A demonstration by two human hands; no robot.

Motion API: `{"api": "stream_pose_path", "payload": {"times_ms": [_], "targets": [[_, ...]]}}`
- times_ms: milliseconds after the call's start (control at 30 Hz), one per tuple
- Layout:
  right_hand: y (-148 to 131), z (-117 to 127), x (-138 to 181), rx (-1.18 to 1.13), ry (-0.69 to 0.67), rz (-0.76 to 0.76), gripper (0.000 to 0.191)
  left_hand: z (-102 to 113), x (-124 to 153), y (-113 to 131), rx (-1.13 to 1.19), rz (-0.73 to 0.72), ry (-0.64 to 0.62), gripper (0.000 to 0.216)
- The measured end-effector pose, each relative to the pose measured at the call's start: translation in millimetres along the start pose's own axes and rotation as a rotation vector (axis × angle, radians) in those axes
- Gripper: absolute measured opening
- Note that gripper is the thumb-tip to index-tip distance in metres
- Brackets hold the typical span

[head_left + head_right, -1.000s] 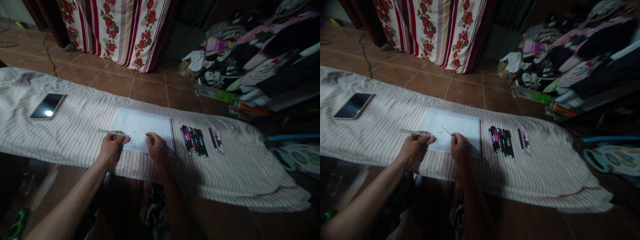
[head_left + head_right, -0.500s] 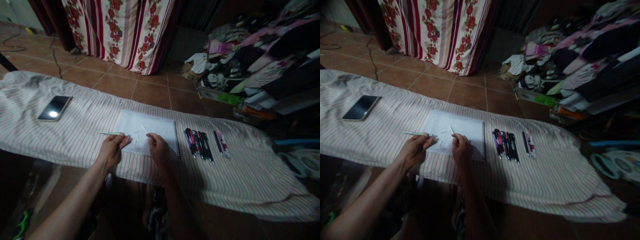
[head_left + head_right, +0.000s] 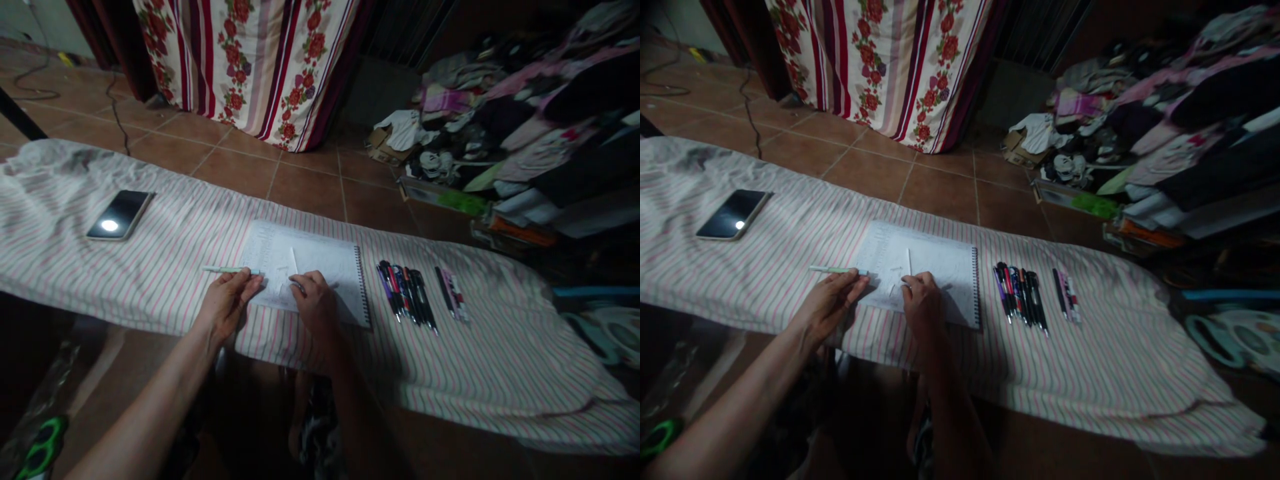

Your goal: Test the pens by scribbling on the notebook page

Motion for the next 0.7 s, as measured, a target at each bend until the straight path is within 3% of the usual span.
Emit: {"api": "stream_pose_path", "payload": {"times_ms": [267,700], "targets": [[-12,8,-1,0.070,0.076,0.004,0.019,2,5,2,-0.020,0.029,-0.005,0.021],[-20,5,-6,0.042,0.035,0.081,0.018,6,3,3,-0.050,0.026,-0.026,0.022]]}}
Point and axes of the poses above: each hand's wrist, its own x-axis away from the middle knuckle, its own z-axis out of the back of the hand, y = z × x, the point moved 4 cm from there along -x, towards the middle knuckle, and after that the axes turned 13 degrees about y, right-handed, at the moved point
